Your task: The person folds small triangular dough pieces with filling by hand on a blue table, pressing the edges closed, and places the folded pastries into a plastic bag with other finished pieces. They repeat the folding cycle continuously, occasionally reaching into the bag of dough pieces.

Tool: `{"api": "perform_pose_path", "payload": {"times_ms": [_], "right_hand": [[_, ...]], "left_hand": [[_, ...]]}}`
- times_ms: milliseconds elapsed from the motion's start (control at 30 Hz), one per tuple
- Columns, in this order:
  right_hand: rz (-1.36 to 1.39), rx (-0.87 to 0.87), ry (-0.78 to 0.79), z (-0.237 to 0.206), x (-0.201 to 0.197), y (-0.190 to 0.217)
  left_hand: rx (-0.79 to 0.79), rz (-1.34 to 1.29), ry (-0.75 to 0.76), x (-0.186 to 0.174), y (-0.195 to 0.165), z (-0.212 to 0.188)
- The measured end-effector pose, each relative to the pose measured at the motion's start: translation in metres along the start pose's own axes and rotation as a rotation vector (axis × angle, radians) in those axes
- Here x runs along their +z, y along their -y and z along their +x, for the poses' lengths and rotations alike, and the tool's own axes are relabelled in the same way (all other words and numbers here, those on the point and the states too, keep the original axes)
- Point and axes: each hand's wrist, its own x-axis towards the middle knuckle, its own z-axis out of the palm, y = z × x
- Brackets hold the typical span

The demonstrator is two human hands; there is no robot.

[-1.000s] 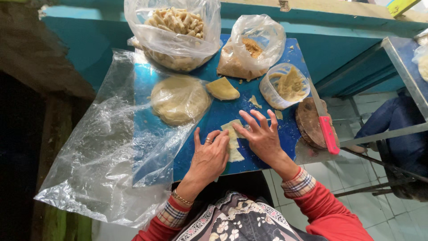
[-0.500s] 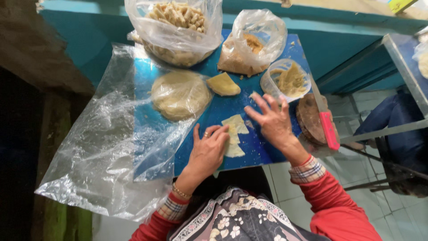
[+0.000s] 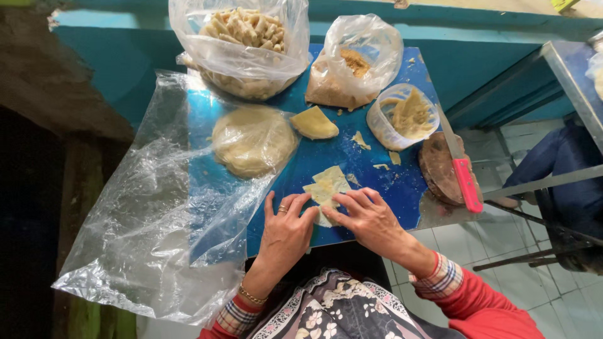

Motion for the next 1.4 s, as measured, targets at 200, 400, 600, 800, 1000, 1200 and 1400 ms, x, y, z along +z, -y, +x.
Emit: {"api": "perform_pose_path", "payload": {"times_ms": [200,400,600,800,1000,1200,1400], "right_hand": [[0.205,0.169,0.005,-0.026,0.003,0.007],[0.434,0.278,-0.166,-0.022,-0.036,-0.035],[0.134,0.445,-0.337,0.073,-0.035,-0.191],[-0.085,0.748,0.340,0.189,0.036,-0.289],[0.119,0.770,0.476,0.187,0.051,-0.307],[0.056,0.735,0.396,0.186,0.070,-0.317],[0.194,0.770,0.457,0.198,0.075,-0.337]], "left_hand": [[-0.011,0.018,0.008,-0.002,-0.002,0.000],[-0.002,-0.025,-0.004,-0.002,-0.001,-0.001],[-0.005,-0.083,0.002,-0.003,0.001,0.000],[-0.022,-0.139,0.000,-0.006,-0.001,0.001],[-0.036,-0.177,0.024,-0.005,0.001,0.001],[-0.009,-0.230,0.019,-0.002,0.005,0.002],[0.001,-0.291,-0.001,-0.006,0.005,-0.008]]}}
